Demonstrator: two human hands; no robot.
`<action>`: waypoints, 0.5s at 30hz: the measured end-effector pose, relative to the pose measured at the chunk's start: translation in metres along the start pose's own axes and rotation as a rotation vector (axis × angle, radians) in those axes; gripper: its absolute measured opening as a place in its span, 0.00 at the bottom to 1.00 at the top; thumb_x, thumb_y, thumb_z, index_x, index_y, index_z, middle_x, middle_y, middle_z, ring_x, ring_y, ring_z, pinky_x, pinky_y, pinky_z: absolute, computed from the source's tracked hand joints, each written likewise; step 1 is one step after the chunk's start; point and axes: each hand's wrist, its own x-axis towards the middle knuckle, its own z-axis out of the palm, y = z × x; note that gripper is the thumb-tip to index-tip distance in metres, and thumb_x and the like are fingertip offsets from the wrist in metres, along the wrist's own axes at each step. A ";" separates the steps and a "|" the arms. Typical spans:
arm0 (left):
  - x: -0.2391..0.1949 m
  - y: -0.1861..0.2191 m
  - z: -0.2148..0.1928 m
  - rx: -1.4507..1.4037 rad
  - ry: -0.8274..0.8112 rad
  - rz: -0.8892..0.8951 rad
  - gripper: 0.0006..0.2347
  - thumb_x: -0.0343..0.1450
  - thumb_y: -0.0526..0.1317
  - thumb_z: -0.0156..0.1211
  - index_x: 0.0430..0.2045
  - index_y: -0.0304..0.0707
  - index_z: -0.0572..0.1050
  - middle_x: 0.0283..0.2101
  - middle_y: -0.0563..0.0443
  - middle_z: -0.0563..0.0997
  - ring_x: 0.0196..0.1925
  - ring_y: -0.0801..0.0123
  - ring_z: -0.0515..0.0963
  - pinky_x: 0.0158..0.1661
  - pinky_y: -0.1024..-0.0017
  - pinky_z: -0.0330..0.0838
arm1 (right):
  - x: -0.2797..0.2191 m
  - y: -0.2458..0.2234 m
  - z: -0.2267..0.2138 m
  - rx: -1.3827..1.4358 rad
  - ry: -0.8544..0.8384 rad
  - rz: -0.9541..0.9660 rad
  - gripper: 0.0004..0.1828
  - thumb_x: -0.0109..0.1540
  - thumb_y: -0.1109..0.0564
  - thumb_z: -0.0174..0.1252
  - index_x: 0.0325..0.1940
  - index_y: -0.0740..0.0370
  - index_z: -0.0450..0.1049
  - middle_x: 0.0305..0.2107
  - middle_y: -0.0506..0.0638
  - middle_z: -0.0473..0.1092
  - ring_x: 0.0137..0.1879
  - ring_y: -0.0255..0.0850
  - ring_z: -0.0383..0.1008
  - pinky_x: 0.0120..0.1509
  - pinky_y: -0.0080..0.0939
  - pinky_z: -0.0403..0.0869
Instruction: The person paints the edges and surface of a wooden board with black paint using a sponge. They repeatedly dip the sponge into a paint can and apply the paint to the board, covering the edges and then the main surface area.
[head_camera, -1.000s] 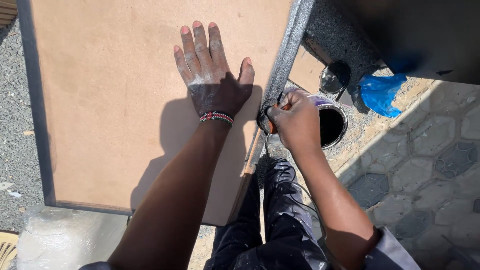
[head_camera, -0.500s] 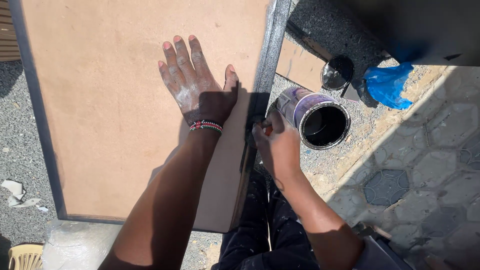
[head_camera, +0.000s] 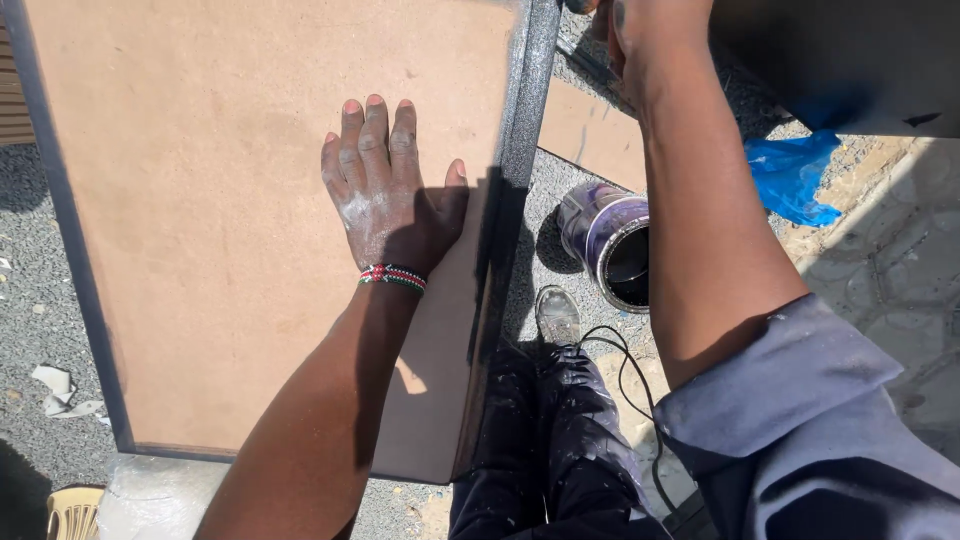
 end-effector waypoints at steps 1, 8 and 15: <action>0.002 -0.003 0.004 0.009 -0.002 -0.001 0.33 0.81 0.60 0.65 0.76 0.34 0.78 0.80 0.33 0.76 0.86 0.39 0.69 0.80 0.32 0.63 | -0.004 -0.005 0.005 0.006 -0.007 -0.001 0.09 0.65 0.59 0.59 0.31 0.55 0.68 0.21 0.51 0.71 0.22 0.44 0.70 0.27 0.48 0.66; -0.001 -0.010 0.006 0.018 -0.058 -0.004 0.32 0.85 0.63 0.61 0.80 0.40 0.75 0.82 0.37 0.72 0.87 0.40 0.66 0.82 0.33 0.61 | -0.117 -0.036 0.012 0.347 -0.343 0.350 0.21 0.79 0.60 0.67 0.31 0.56 0.74 0.17 0.50 0.69 0.12 0.35 0.58 0.12 0.40 0.54; 0.005 0.003 -0.011 -0.109 -0.021 -0.029 0.25 0.83 0.50 0.69 0.74 0.35 0.77 0.77 0.40 0.73 0.85 0.37 0.68 0.81 0.35 0.59 | -0.232 0.069 0.033 0.363 -0.445 0.420 0.14 0.71 0.62 0.65 0.56 0.64 0.93 0.30 0.49 0.82 0.35 0.36 0.78 0.40 0.40 0.78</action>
